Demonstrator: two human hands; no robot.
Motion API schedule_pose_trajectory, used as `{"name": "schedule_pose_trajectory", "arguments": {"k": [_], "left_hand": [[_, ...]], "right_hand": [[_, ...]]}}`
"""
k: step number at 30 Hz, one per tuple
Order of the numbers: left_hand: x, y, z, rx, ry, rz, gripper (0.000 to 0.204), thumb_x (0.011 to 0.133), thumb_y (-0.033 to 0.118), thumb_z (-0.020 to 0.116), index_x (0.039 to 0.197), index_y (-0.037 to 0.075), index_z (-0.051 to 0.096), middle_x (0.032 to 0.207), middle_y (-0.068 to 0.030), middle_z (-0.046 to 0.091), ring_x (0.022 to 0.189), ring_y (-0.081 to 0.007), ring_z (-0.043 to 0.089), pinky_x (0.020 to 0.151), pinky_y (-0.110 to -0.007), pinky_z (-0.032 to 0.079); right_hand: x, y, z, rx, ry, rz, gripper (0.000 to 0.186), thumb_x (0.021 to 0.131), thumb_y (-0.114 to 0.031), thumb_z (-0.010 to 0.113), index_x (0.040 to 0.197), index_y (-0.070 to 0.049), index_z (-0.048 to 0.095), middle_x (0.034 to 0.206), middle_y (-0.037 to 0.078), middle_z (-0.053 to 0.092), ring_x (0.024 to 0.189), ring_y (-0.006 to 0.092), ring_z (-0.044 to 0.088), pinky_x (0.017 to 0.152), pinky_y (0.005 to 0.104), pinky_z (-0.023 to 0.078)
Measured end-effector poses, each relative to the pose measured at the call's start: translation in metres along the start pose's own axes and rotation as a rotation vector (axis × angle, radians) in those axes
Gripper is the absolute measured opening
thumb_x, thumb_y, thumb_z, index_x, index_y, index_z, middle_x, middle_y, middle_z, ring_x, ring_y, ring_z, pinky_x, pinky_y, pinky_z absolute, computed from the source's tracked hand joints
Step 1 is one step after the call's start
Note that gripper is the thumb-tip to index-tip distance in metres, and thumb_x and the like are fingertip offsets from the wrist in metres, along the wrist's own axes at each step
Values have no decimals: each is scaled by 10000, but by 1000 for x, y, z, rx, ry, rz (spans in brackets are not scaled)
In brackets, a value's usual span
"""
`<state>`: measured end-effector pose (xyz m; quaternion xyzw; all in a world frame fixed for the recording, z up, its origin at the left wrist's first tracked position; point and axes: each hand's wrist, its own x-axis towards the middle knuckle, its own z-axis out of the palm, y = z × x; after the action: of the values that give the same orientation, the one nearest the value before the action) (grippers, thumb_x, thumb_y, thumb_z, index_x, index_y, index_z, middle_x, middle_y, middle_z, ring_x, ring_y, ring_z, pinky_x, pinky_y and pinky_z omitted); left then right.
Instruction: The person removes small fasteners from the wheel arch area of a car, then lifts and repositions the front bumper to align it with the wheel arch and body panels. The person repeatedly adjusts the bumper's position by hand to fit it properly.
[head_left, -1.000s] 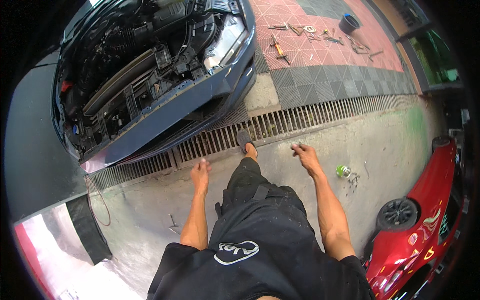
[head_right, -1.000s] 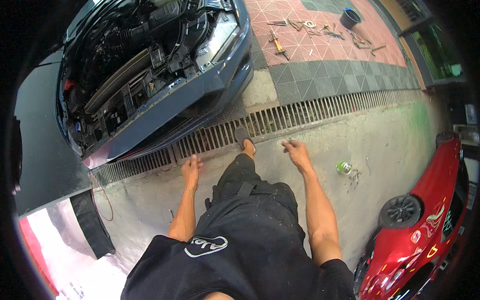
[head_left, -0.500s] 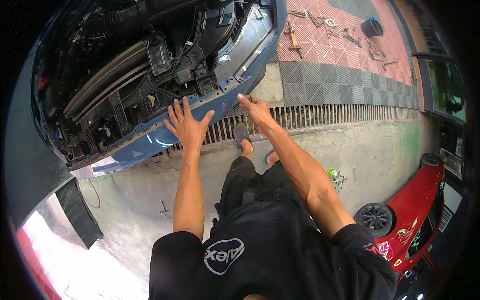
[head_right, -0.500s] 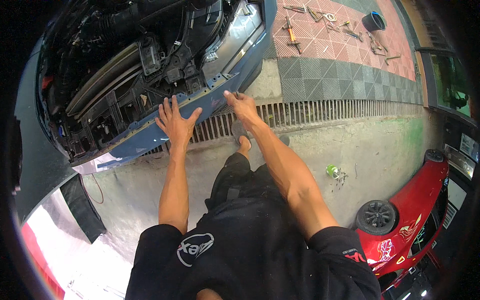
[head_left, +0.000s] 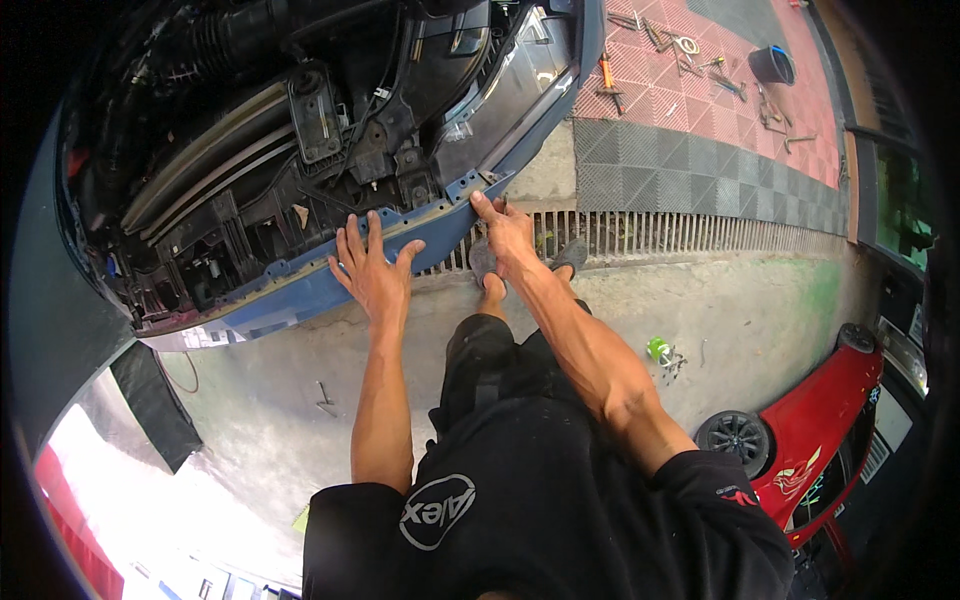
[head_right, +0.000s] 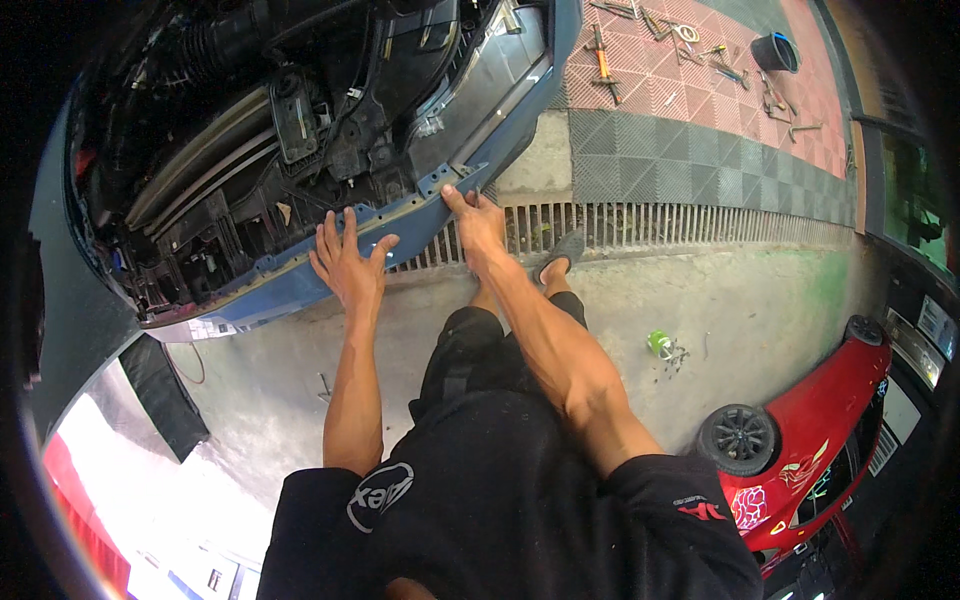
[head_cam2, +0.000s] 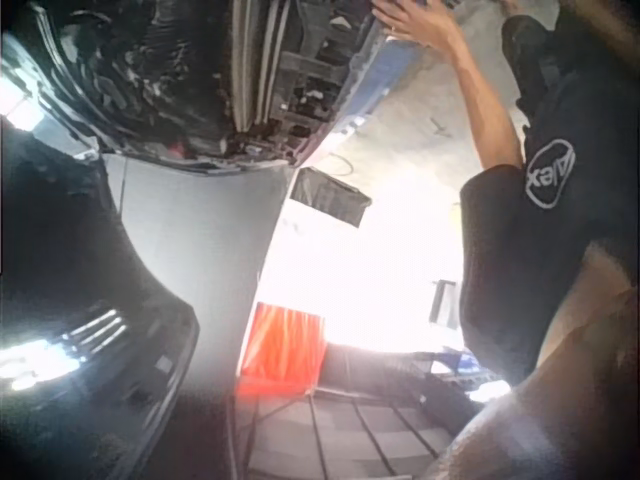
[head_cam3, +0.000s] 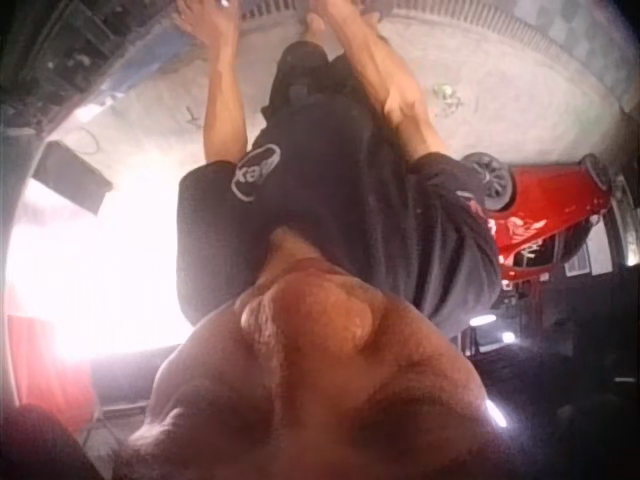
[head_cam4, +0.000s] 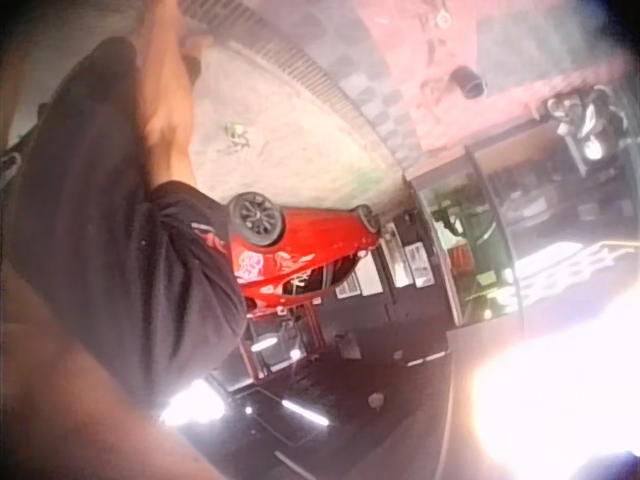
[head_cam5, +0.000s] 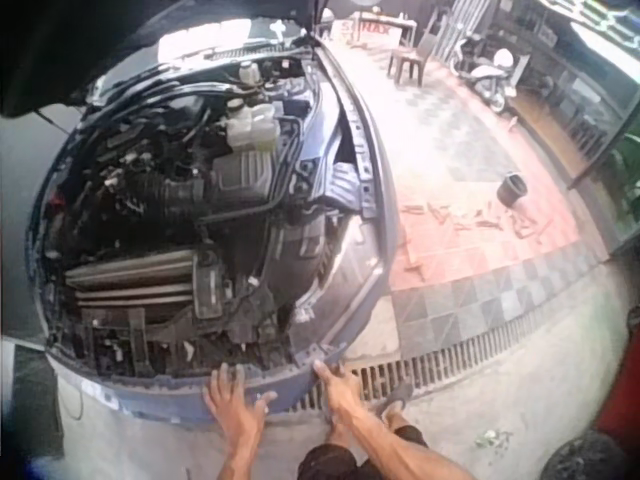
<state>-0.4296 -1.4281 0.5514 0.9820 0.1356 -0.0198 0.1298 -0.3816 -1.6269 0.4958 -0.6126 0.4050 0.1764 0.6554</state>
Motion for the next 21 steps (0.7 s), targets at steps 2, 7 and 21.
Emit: {"name": "schedule_pose_trajectory", "arguments": {"k": [2,7,21], "left_hand": [[0,2,-2,9,42,13,839,828,603,800,1507,154,595,1623,-129,459,1531,-347,346,1254,-607,186],[20,23,-3,-149,161,151,475,908,392,780,1275,94,742,1362,-118,674,1367,-327,510,1154,-526,357],[67,94,23,-180,-162,87,226,921,322,749,1036,142,820,1049,-80,695,1100,-338,595,957,-486,472]], "right_hand": [[-11,-10,2,21,-10,-9,577,891,-499,845,1163,-14,692,738,-29,529,542,80,425,478,266,323],[-5,-21,-17,134,-244,131,478,897,-502,844,1059,-86,675,726,-66,510,525,60,394,475,253,312],[-10,-31,-17,152,-217,38,340,946,-427,816,938,-104,711,657,-78,513,521,36,369,454,252,271]]}}
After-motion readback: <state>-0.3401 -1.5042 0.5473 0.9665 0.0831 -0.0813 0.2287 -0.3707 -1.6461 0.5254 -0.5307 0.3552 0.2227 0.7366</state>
